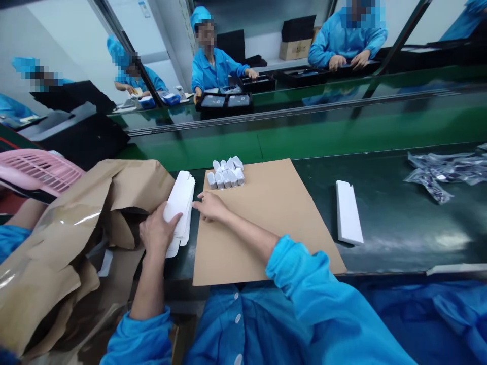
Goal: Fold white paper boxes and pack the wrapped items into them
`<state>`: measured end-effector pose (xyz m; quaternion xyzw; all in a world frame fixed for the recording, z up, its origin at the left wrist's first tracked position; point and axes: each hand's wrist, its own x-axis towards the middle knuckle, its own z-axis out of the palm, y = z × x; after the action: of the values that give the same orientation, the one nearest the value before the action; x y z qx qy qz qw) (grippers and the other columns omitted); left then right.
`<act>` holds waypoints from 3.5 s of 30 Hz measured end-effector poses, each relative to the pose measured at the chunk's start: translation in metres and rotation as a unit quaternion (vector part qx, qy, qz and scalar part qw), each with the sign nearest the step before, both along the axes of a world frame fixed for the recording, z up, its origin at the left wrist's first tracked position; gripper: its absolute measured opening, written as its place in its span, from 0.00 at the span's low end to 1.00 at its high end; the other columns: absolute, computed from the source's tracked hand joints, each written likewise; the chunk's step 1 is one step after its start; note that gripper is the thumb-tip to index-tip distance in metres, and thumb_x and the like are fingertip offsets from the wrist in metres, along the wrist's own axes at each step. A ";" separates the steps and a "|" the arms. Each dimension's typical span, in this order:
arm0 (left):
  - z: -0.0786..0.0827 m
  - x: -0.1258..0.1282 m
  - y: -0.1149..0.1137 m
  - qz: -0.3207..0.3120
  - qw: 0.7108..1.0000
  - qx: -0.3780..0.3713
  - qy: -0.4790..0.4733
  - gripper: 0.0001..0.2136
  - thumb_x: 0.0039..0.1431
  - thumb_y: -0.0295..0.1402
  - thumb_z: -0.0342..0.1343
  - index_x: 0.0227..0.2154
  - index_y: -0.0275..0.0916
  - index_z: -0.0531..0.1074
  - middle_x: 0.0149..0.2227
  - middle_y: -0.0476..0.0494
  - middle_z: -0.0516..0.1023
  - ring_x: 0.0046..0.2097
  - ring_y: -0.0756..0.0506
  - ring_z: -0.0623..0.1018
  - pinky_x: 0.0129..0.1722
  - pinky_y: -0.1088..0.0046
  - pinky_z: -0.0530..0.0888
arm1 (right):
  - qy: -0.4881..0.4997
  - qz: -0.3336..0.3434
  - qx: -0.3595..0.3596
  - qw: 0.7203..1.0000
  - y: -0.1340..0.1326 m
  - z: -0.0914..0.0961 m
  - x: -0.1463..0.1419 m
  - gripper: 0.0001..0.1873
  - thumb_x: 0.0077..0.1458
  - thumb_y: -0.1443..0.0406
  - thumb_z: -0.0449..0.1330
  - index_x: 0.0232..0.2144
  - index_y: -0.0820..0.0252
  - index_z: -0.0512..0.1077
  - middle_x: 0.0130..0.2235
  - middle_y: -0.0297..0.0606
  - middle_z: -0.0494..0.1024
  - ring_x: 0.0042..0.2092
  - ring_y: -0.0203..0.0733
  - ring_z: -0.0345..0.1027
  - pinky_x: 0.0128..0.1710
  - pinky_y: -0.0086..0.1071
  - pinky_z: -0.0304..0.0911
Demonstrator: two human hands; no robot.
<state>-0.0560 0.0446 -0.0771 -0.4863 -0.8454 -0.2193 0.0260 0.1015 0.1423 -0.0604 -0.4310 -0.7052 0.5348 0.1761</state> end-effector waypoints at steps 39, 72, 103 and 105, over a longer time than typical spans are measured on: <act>0.054 0.056 -0.060 -0.319 0.813 -0.100 -0.476 0.13 0.58 0.39 0.59 0.43 0.39 0.73 0.34 0.46 0.78 0.34 0.49 0.78 0.30 0.79 0.74 | -0.173 0.215 0.588 0.760 -0.093 0.049 0.156 0.30 0.58 0.60 0.55 0.57 0.76 0.60 0.43 0.52 0.73 0.42 0.50 0.63 0.38 0.41 0.62; 0.059 0.069 -0.058 -0.394 0.844 -0.111 -0.346 0.09 0.54 0.33 0.58 0.36 0.47 0.82 0.36 0.48 0.84 0.35 0.46 0.81 0.34 0.75 0.76 | -0.194 0.201 0.665 0.692 -0.127 0.054 0.166 0.19 0.63 0.67 0.53 0.52 0.79 0.67 0.41 0.54 0.77 0.41 0.51 0.73 0.40 0.43 0.71; 0.038 0.131 -0.057 -0.306 0.883 0.231 -0.270 0.26 0.47 0.33 0.63 0.50 0.42 0.63 0.46 0.45 0.72 0.46 0.45 0.76 0.45 0.71 0.75 | 0.136 0.091 0.350 0.922 -0.091 0.068 0.136 0.15 0.60 0.63 0.60 0.49 0.61 0.75 0.43 0.43 0.76 0.44 0.40 0.71 0.43 0.34 0.68; 0.039 0.130 -0.060 -0.330 0.881 0.211 -0.266 0.21 0.48 0.34 0.62 0.46 0.42 0.65 0.41 0.48 0.73 0.40 0.48 0.77 0.39 0.74 0.75 | 0.150 0.084 0.285 0.943 -0.086 0.072 0.139 0.12 0.60 0.63 0.60 0.46 0.58 0.76 0.40 0.39 0.78 0.40 0.38 0.71 0.41 0.32 0.68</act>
<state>0.0738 -0.0153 -0.0382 -0.6434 -0.5450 -0.5097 -0.1711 0.2403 0.0560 0.0112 -0.2166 -0.8274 0.3825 0.3496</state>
